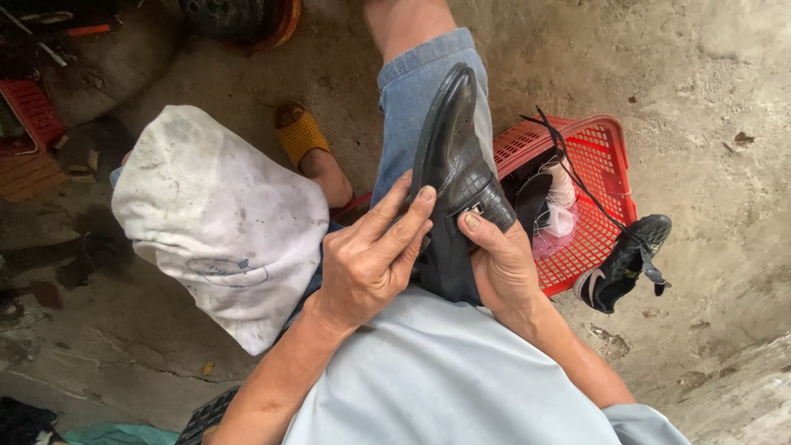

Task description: A person repairs a shoe by applying glue to the components, cutting a piece of material with scissors, and assembling the parts.

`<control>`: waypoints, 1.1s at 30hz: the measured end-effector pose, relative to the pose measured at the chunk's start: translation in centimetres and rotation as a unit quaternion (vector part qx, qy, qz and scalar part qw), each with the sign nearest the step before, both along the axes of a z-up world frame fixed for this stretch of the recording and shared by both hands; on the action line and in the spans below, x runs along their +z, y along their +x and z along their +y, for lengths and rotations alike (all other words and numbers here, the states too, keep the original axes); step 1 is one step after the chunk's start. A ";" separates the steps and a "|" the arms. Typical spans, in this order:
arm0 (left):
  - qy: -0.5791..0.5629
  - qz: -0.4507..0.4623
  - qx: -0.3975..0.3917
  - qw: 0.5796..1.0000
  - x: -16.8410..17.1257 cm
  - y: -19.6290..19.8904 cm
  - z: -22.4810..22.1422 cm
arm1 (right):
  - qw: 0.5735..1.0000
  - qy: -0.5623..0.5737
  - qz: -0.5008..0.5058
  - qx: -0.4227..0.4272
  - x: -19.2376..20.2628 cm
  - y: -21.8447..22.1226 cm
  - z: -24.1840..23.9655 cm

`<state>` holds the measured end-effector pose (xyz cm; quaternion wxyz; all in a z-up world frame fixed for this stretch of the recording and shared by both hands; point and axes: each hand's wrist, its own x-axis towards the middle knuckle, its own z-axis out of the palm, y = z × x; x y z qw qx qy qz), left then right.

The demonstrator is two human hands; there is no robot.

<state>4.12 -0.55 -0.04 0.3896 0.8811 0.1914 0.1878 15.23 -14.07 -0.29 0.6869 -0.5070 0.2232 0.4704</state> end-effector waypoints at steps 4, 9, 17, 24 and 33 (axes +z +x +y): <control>-0.050 0.021 -0.005 0.999 0.6 0.2 0.3 | 1.000 -0.007 -0.002 -0.011 0.0 -0.1 0.3; -0.004 0.052 -0.031 0.998 0.4 0.1 0.6 | 0.999 -0.036 -0.004 0.000 0.4 0.1 0.7; 0.016 0.049 -0.029 0.998 0.2 0.3 0.9 | 0.994 -0.034 0.052 -0.088 0.9 0.2 2.6; -0.017 0.036 -0.005 0.999 0.8 0.6 0.9 | 0.996 -0.050 0.021 -0.072 1.3 0.0 2.9; 0.096 0.019 0.030 0.995 -0.4 1.3 0.1 | 0.997 -0.049 0.013 -0.062 1.2 -0.1 2.8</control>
